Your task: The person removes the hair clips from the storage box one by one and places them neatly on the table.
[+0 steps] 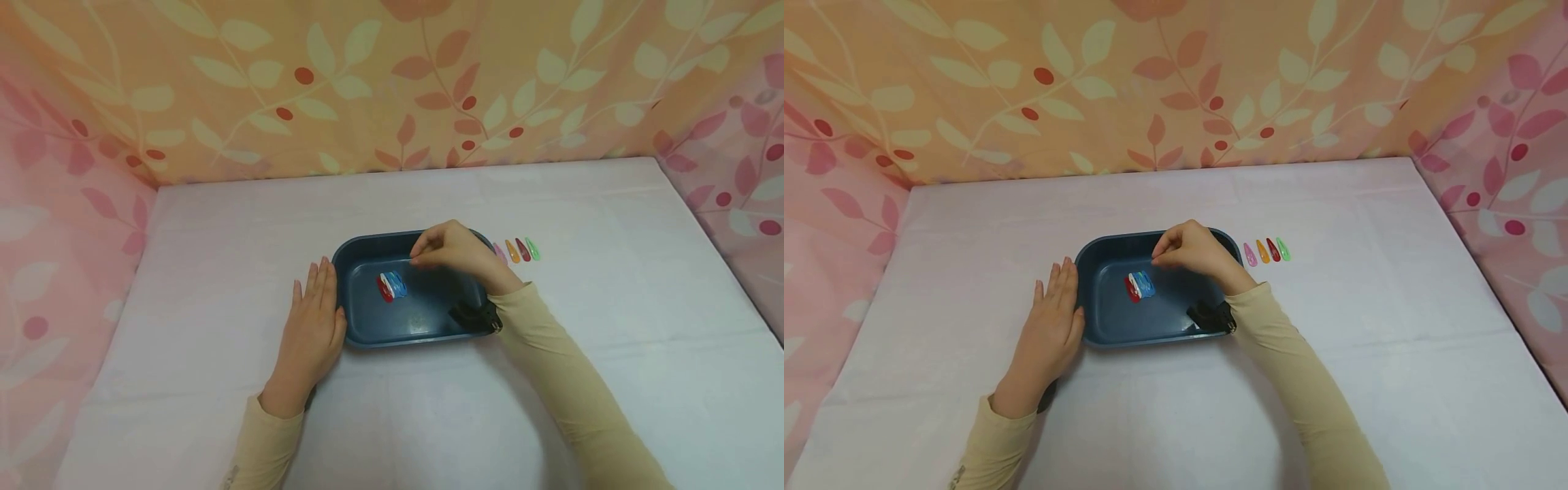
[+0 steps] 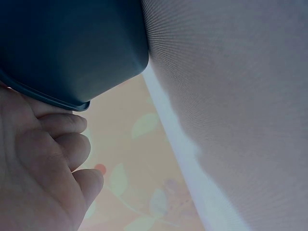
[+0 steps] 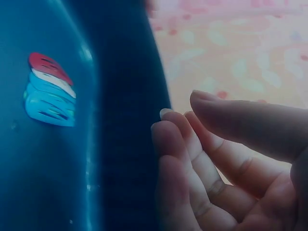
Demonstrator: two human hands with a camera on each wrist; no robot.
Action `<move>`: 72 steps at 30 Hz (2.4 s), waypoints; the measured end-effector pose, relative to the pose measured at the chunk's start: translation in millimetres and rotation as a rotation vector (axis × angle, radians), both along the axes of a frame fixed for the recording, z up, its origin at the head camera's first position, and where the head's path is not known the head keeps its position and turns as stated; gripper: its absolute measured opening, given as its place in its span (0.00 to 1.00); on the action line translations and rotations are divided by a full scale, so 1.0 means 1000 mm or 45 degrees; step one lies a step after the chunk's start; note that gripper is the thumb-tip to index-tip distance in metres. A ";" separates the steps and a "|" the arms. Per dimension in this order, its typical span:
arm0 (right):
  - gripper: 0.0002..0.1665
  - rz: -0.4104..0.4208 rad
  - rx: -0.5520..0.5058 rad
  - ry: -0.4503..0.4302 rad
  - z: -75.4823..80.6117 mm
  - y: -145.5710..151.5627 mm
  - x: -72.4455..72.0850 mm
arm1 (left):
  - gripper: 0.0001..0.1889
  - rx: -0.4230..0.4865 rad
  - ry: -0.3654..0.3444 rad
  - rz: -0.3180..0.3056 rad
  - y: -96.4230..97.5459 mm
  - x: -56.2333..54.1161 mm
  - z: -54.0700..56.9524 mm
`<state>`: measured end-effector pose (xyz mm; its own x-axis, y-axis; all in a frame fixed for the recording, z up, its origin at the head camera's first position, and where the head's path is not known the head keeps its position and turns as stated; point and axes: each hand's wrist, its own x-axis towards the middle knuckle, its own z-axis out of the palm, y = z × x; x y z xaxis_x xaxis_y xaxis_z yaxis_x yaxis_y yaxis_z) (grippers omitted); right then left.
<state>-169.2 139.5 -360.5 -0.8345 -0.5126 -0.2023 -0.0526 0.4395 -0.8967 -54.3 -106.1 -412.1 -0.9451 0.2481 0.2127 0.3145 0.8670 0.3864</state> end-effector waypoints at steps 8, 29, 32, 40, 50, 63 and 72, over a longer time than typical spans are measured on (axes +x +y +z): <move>0.05 0.041 0.107 -0.023 -0.007 -0.009 -0.005 | 0.32 0.001 0.003 -0.006 0.001 0.000 0.002; 0.03 0.107 0.465 0.029 -0.033 -0.023 -0.006 | 0.32 -0.013 0.000 0.007 0.000 -0.001 -0.002; 0.04 0.102 0.493 0.035 -0.035 -0.025 -0.007 | 0.33 -0.018 -0.007 0.010 -0.001 -0.001 -0.002; 0.10 0.102 0.562 0.088 -0.037 -0.031 -0.009 | 0.32 -0.017 -0.014 0.012 -0.001 -0.001 -0.001; 0.09 0.103 0.551 0.016 -0.039 -0.030 -0.009 | 0.32 -0.012 -0.007 0.008 -0.001 0.000 -0.002; 0.05 0.149 0.378 -0.206 -0.034 -0.026 -0.009 | 0.32 -0.014 -0.017 0.003 -0.001 0.000 -0.003; 0.03 0.149 0.396 -0.204 -0.032 -0.024 -0.009 | 0.33 -0.005 -0.027 0.010 -0.001 0.000 -0.002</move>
